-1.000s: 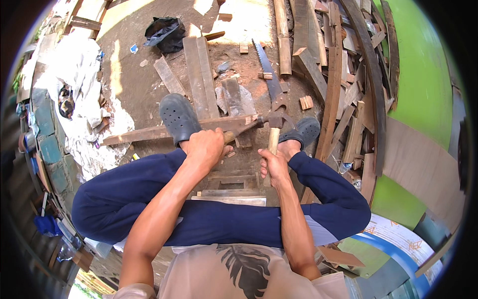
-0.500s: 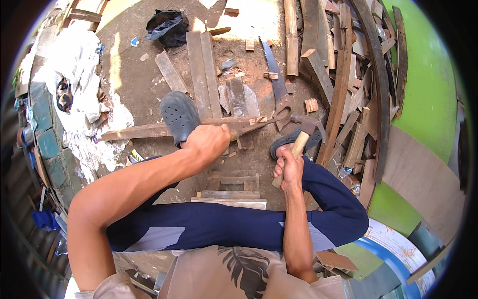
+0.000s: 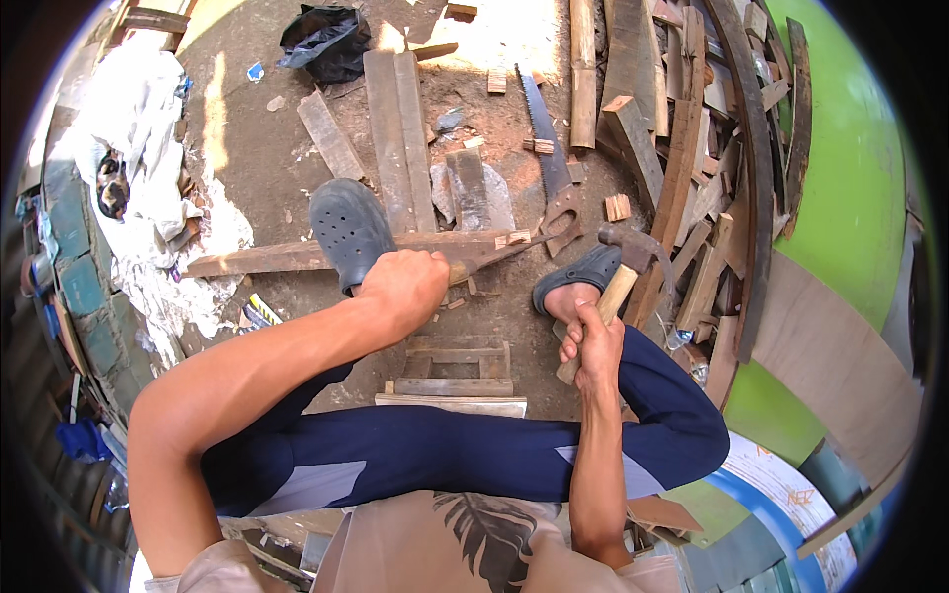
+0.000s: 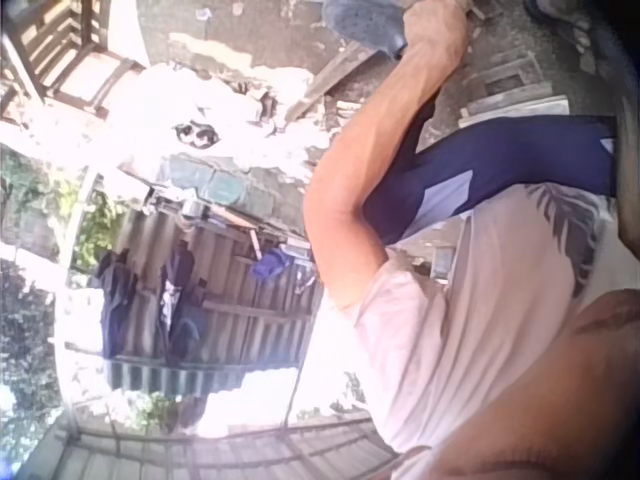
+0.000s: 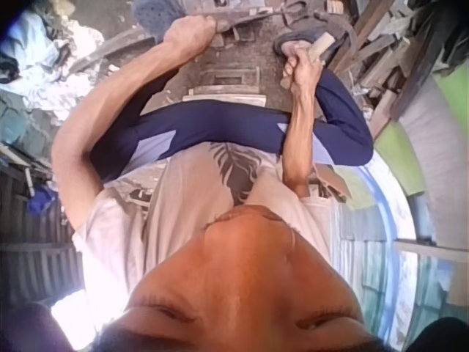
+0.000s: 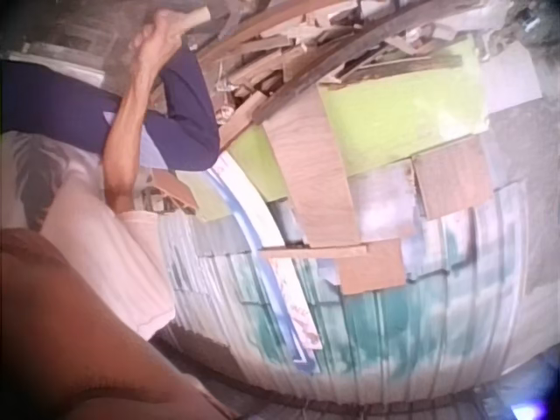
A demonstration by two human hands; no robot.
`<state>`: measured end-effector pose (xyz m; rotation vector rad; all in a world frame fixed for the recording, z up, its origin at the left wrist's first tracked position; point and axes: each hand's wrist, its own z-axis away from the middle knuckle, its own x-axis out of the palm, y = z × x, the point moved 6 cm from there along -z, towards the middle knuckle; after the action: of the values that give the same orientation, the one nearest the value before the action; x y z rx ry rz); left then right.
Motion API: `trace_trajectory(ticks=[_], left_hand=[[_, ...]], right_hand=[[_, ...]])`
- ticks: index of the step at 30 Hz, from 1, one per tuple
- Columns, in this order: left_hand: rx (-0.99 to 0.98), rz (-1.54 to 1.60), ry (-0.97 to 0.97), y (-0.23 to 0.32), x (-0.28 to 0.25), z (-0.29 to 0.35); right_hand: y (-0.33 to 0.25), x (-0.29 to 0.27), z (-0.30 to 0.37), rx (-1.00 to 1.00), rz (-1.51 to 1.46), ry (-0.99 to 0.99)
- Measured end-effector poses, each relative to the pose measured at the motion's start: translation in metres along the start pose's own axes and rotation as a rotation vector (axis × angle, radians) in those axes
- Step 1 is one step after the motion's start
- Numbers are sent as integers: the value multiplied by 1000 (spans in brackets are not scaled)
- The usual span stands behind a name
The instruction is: The person sits cross-legged and uses a chisel and mallet to carve a small wooden block. They repeatedly strike the chisel to remove wood shavings and shape the block.
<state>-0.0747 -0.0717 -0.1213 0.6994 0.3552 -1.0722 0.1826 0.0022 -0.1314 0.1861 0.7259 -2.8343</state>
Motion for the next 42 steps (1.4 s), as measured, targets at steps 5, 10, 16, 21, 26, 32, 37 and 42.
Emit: trace_trajectory(ticks=[5,10,16,21,26,32,37,42], left_hand=[[13,-19,20,-6,1,0],[-10,2,-44,-15,1,-3],[-3,-16,-58,-14,-5,-8],[-17,-4,-49,-27,-3,-11],[-25,-36,-23,-20,-6,-9],[-28,-72,-14,-26,-5,-15],[-54,-94,-53,-25,-2,-12],[-4,-130,-35,-26,4,-13]], right_hand=[[57,26,0,259,246,-315],[22,20,3,87,147,-132],[58,29,-3,193,111,-200],[28,22,-3,105,121,-122],[25,13,-14,-184,-233,12],[47,39,-13,87,198,-177],[37,29,-6,-71,-28,-86],[63,40,-19,112,293,-307]])
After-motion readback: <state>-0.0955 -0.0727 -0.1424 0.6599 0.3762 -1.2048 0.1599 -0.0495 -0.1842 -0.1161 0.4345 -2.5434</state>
